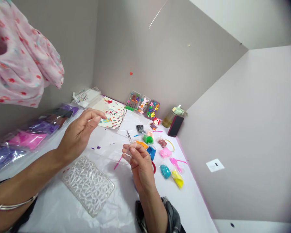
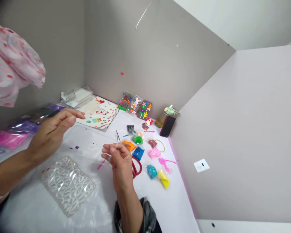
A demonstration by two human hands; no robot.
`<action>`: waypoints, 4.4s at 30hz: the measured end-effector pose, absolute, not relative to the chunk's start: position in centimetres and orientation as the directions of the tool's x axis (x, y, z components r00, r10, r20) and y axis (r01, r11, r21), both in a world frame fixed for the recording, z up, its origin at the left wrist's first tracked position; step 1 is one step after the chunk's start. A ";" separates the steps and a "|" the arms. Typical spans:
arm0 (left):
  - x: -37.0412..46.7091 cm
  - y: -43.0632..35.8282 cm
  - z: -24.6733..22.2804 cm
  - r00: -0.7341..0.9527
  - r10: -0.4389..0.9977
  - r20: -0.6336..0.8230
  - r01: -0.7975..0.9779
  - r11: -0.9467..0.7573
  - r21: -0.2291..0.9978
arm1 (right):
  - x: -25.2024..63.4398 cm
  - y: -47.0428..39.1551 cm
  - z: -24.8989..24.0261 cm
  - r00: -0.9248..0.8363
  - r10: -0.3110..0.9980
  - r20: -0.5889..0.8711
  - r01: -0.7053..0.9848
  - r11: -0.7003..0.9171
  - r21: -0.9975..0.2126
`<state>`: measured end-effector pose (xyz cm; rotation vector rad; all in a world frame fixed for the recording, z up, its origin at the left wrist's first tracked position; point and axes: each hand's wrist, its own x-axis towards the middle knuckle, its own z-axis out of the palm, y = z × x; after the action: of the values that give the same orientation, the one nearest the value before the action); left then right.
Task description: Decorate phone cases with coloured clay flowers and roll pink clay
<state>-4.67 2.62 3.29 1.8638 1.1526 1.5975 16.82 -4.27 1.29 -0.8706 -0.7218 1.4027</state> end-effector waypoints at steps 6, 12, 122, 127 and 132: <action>-4.9 4.2 2.3 0.049 0.866 0.497 0.272 -0.490 0.828 | 17.0 -4.1 1.3 0.114 0.991 -0.072 -0.521 -0.002 -0.853; -4.1 4.5 1.9 0.093 0.869 0.486 0.253 -0.493 0.833 | 16.9 -4.1 0.9 0.092 0.994 -0.054 -0.476 -0.004 -0.880; -1.2 0.1 3.1 0.396 0.914 0.083 -0.517 0.148 0.843 | 16.0 -4.6 1.0 0.009 0.998 -0.061 -0.383 -0.053 -0.922; -0.9 0.1 2.9 0.407 0.910 0.086 -0.506 0.146 0.850 | 16.1 -4.7 1.0 0.014 0.998 -0.057 -0.377 -0.047 -0.925; -0.8 0.2 2.2 0.400 0.909 0.115 -0.511 0.117 0.852 | 16.1 -4.7 1.0 0.016 0.999 -0.043 -0.386 -0.034 -0.922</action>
<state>-0.82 0.22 2.23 0.9743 0.5029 1.1055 16.10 -4.66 0.96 -0.9510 -0.8763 1.3815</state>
